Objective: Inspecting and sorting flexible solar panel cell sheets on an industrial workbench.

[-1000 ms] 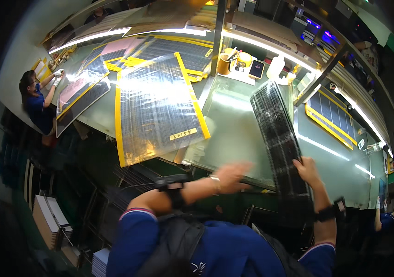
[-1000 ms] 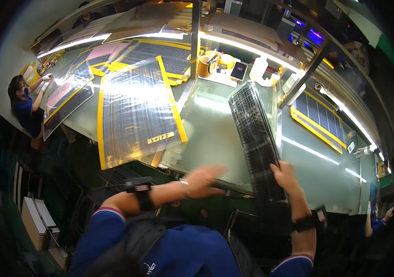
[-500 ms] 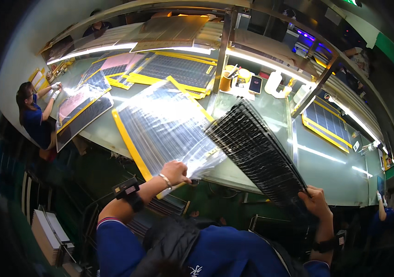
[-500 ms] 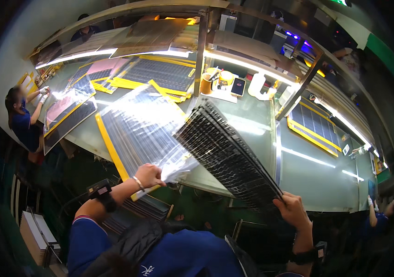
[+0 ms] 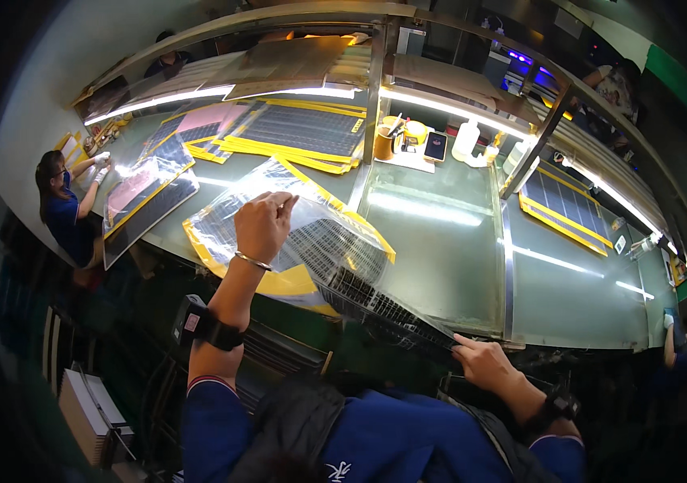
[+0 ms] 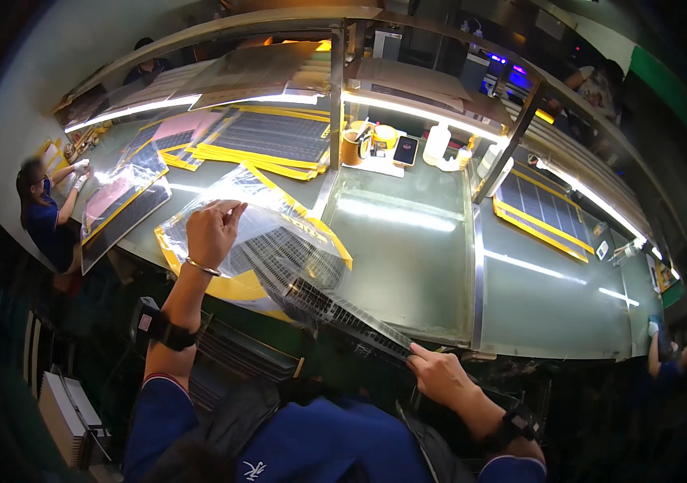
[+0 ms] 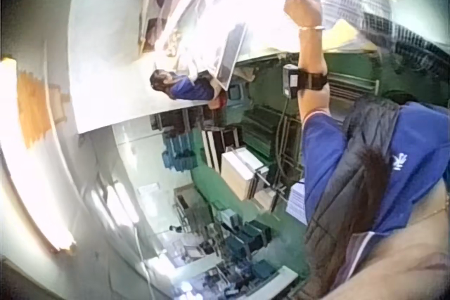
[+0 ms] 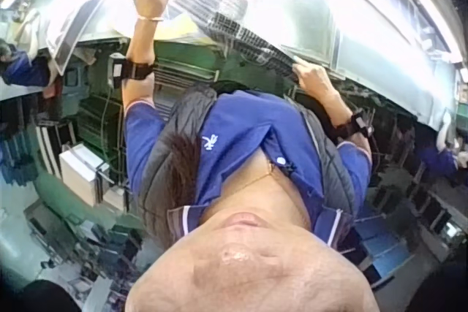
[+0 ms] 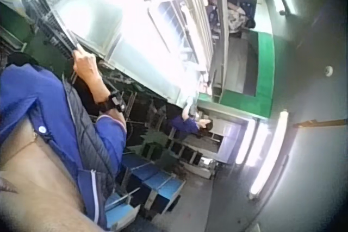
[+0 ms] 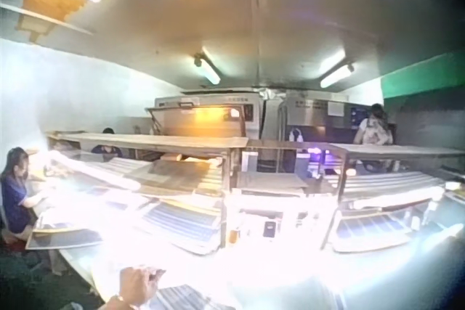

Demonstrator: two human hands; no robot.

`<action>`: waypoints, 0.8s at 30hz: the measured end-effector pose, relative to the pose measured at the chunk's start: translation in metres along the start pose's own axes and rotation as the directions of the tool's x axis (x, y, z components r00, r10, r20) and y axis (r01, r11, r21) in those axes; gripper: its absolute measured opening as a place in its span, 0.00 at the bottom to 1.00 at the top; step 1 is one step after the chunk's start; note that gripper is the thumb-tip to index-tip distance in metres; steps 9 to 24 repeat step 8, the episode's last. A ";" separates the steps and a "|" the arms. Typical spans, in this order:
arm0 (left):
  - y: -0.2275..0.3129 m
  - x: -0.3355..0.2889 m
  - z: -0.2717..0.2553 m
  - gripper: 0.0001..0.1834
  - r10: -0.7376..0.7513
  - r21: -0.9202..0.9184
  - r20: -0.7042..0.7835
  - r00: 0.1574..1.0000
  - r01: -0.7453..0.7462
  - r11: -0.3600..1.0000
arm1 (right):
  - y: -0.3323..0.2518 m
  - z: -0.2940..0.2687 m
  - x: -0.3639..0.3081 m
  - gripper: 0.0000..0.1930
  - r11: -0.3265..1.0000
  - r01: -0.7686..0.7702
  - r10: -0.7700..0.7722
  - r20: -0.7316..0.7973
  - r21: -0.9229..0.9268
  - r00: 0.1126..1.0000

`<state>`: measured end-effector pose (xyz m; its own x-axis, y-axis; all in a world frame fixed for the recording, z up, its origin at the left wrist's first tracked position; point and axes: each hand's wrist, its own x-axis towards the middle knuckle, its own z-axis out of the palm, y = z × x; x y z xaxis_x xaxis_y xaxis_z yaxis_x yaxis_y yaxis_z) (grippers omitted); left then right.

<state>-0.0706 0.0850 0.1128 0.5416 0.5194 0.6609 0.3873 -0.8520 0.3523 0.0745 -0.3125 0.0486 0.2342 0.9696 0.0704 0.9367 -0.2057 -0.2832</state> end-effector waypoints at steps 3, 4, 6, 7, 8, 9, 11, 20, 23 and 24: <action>0.017 -0.007 0.001 0.04 0.239 0.034 0.014 0.971 -0.240 0.970 | -0.006 0.000 0.041 0.10 0.999 -0.016 0.012 0.119 0.031 0.993; 0.027 -0.013 0.001 0.04 0.288 0.021 0.052 0.956 -0.290 0.957 | -0.013 -0.001 0.064 0.12 0.999 -0.043 0.038 0.227 0.019 0.973; 0.055 -0.017 -0.003 0.06 0.319 0.035 0.117 0.941 -0.325 0.945 | -0.014 0.012 0.119 0.17 0.996 -0.086 0.080 0.322 0.004 0.943; 0.061 -0.021 -0.003 0.06 0.360 0.035 0.106 0.927 -0.365 0.930 | -0.024 0.011 0.151 0.20 0.991 -0.130 0.111 0.323 0.039 0.940; 0.063 -0.025 0.003 0.07 0.399 0.035 0.095 0.912 -0.404 0.914 | -0.026 0.020 0.181 0.21 0.992 -0.035 0.011 0.194 0.119 0.981; 0.063 -0.025 0.003 0.07 0.399 0.035 0.095 0.912 -0.404 0.914 | -0.026 0.020 0.181 0.21 0.992 -0.035 0.011 0.194 0.119 0.981; 0.063 -0.025 0.003 0.07 0.399 0.035 0.095 0.912 -0.404 0.914 | -0.026 0.020 0.181 0.21 0.992 -0.035 0.011 0.194 0.119 0.981; 0.063 -0.025 0.003 0.07 0.399 0.035 0.095 0.912 -0.404 0.914 | -0.026 0.020 0.181 0.21 0.992 -0.035 0.011 0.194 0.119 0.981; 0.063 -0.025 0.003 0.07 0.399 0.035 0.095 0.912 -0.404 0.914 | -0.026 0.020 0.181 0.21 0.992 -0.035 0.011 0.194 0.119 0.981; 0.063 -0.025 0.003 0.07 0.399 0.035 0.095 0.912 -0.404 0.914 | -0.026 0.020 0.181 0.21 0.992 -0.035 0.011 0.194 0.119 0.981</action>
